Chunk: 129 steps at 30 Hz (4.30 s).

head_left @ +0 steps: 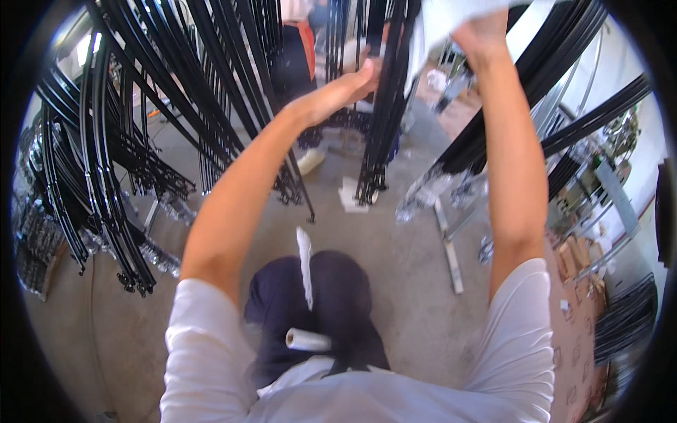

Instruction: The person wraps the ends of bundles of black metal bars with plastic film using a handheld roll.

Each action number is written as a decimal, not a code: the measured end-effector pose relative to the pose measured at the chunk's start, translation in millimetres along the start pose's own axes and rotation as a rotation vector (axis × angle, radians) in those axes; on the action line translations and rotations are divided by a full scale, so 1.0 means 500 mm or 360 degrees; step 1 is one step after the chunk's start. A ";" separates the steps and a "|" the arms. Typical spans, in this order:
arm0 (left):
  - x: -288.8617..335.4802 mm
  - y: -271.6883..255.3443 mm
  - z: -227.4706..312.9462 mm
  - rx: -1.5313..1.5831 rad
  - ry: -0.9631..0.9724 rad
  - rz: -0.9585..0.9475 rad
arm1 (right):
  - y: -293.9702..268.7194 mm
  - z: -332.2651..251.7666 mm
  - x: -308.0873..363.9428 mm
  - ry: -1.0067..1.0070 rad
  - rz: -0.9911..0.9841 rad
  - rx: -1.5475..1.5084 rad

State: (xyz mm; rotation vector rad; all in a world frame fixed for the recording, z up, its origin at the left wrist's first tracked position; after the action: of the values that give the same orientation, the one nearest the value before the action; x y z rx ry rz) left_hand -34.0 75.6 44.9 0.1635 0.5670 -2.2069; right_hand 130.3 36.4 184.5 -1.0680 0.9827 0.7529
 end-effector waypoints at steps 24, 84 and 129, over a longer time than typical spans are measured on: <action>0.015 0.011 -0.312 -0.0020 -0.0067 0.0204 | 0.244 0.026 0.682 0.0946 -0.0911 -0.0270; 0.018 0.017 -0.459 0.0247 -0.0023 0.0171 | 0.252 0.133 0.650 0.1215 -0.0396 -0.1461; 0.006 -0.021 -0.503 -0.0946 -0.0383 -0.0408 | 0.348 0.176 0.714 0.0866 -0.0884 -0.0256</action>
State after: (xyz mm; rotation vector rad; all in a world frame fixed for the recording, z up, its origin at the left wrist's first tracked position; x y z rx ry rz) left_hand -62.2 192.6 -176.0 -0.5027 1.1200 -2.1512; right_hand 141.6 190.3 -191.6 -1.6456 1.0110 0.0767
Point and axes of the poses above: each hand's wrist, its own x-axis away from the middle knuckle, its own y-axis out of the palm, z = x × y, the point moved 2 cm from there along -x, towards the middle knuckle, and after that the axes turned 11 degrees about -y, right-handed, at the moved point
